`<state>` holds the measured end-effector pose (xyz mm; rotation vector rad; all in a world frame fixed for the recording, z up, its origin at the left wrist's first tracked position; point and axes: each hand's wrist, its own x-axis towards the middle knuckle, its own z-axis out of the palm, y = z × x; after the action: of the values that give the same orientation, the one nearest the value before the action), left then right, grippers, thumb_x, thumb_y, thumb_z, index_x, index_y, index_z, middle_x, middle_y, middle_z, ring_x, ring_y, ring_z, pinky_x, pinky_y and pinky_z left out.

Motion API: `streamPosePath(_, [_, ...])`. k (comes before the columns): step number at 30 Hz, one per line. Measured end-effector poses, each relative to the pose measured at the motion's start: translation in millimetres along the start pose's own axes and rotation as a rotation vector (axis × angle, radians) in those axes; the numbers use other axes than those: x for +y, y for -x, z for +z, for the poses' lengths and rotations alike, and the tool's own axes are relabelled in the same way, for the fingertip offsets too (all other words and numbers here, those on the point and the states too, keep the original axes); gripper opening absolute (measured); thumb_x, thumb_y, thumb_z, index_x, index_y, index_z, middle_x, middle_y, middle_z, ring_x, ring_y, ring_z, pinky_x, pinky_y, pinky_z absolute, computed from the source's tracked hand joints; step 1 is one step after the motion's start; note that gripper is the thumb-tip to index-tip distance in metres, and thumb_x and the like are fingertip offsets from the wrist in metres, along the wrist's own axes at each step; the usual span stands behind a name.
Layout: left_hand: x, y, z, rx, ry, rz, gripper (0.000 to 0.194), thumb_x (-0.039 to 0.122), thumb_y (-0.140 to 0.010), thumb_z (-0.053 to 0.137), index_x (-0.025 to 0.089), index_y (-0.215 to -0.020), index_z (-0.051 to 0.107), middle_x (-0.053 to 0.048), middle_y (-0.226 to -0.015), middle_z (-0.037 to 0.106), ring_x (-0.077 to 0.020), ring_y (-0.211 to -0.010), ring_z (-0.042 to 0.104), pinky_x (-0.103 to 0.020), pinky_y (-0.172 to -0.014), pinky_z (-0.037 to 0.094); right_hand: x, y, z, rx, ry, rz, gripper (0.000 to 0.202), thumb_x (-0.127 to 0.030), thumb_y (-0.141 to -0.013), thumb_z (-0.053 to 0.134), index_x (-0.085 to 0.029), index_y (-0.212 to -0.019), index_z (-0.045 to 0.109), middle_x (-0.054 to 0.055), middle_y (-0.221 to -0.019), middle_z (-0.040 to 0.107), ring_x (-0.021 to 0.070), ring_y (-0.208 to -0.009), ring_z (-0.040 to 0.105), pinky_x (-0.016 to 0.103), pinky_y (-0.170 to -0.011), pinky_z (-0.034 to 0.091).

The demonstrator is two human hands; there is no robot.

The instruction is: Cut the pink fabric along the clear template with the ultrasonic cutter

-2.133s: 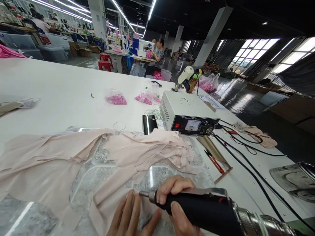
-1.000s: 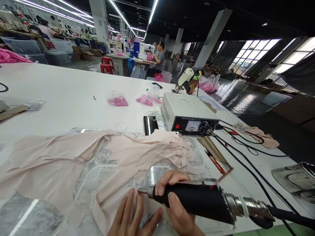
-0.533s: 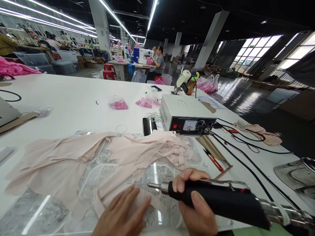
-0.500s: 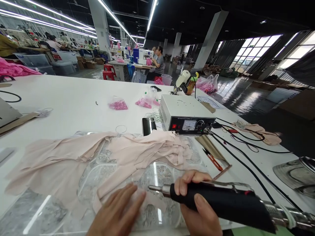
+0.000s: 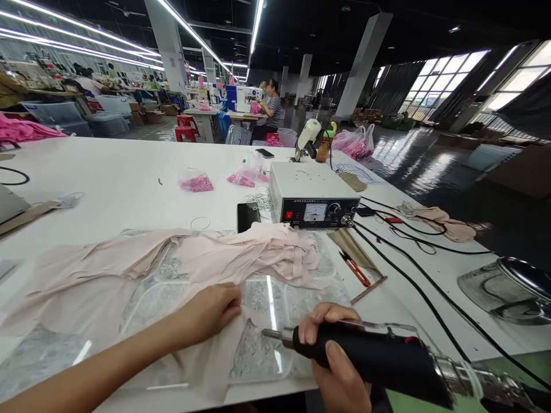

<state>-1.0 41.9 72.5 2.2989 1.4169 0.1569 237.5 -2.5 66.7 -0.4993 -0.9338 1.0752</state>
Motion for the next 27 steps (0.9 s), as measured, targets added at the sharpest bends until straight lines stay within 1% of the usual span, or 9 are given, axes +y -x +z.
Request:
streamPosePath(1, [-4,-5,0.8,0.036,0.002,-0.02,0.025,0.035,-0.101,0.064,0.014,-0.115,0.063,-0.005,-0.104,0.067,-0.0167,-0.082,0.068,-0.033,-0.071,0.059,-1,0,-3,0.02,-0.003,-0.009,0.014,-0.035,-0.089,0.064,-0.024,-0.098,0.062,0.001,-0.087,0.059,0.012,-0.062,0.061,0.03,-0.059,0.053])
streamPosePath(3, [-10,-10,1.0,0.135,-0.001,-0.027,0.019,0.03,-0.104,0.058,0.014,-0.109,0.064,-0.004,-0.098,0.066,-0.0162,-0.078,0.066,-0.032,-0.069,0.058,-5,2,-11,0.049,-0.005,-0.014,0.015,-0.034,-0.089,0.064,-0.025,-0.099,0.062,0.001,-0.088,0.058,0.0124,-0.064,0.061,0.031,-0.06,0.053])
streamPosePath(5, [-13,-10,-1.0,0.214,0.001,0.046,0.02,0.024,-0.106,0.047,0.014,-0.103,0.064,-0.004,-0.093,0.065,-0.0159,-0.073,0.064,-0.03,-0.066,0.055,-9,6,-19,0.061,-0.003,0.002,0.015,-0.034,-0.089,0.064,-0.025,-0.101,0.063,0.001,-0.088,0.057,0.0131,-0.065,0.061,0.032,-0.061,0.053])
streamPosePath(6, [-13,-7,-2.6,0.229,0.006,0.119,0.024,0.022,-0.106,0.042,0.015,-0.104,0.065,-0.005,-0.096,0.065,-0.0163,-0.075,0.063,-0.029,-0.067,0.054,-11,8,-22,0.067,-0.006,0.01,0.015,-0.034,-0.089,0.065,-0.025,-0.101,0.063,0.001,-0.088,0.056,0.0133,-0.065,0.06,0.033,-0.06,0.053])
streamPosePath(10, [-6,5,-7.2,0.135,0.017,0.484,0.032,0.02,-0.106,0.04,0.028,-0.121,0.067,-0.006,-0.117,0.065,-0.0197,-0.097,0.064,-0.028,-0.082,0.052,-17,17,-29,0.115,-0.012,0.013,0.015,-0.035,-0.088,0.064,-0.025,-0.1,0.063,0.001,-0.088,0.055,0.0133,-0.064,0.059,0.033,-0.058,0.052])
streamPosePath(13, [0,-2,-4.1,0.068,0.003,0.642,0.034,0.016,-0.105,0.043,0.03,-0.126,0.066,-0.007,-0.121,0.066,-0.0218,-0.102,0.064,-0.031,-0.088,0.05,-17,21,-28,0.155,-0.016,0.009,0.015,-0.036,-0.088,0.064,-0.026,-0.099,0.063,0.001,-0.088,0.055,0.0131,-0.063,0.059,0.032,-0.057,0.051])
streamPosePath(16, [1,-22,2.4,0.061,0.011,0.712,0.029,0.023,-0.108,0.043,0.024,-0.126,0.065,-0.01,-0.118,0.065,-0.0223,-0.098,0.064,-0.031,-0.085,0.052,-17,22,-23,0.189,-0.021,0.007,0.015,-0.036,-0.087,0.066,-0.026,-0.098,0.064,0.0,-0.087,0.056,0.0118,-0.063,0.06,0.031,-0.058,0.052])
streamPosePath(19, [-2,-38,7.6,0.061,0.044,0.758,0.028,0.03,-0.109,0.043,0.023,-0.119,0.068,-0.01,-0.113,0.064,-0.0202,-0.093,0.064,-0.028,-0.081,0.054,-16,24,-14,0.24,-0.021,-0.034,0.015,-0.035,-0.085,0.068,-0.025,-0.096,0.065,-0.001,-0.085,0.057,0.0101,-0.061,0.061,0.027,-0.057,0.052])
streamPosePath(27, [-19,-45,13.2,0.101,0.098,0.857,0.029,0.027,-0.11,0.041,0.023,-0.111,0.07,-0.009,-0.114,0.062,-0.0176,-0.093,0.064,-0.025,-0.078,0.054,-7,27,4,0.317,-0.044,-0.135,0.016,-0.034,-0.085,0.071,-0.026,-0.098,0.066,-0.001,-0.086,0.061,0.0088,-0.061,0.061,0.025,-0.058,0.053])
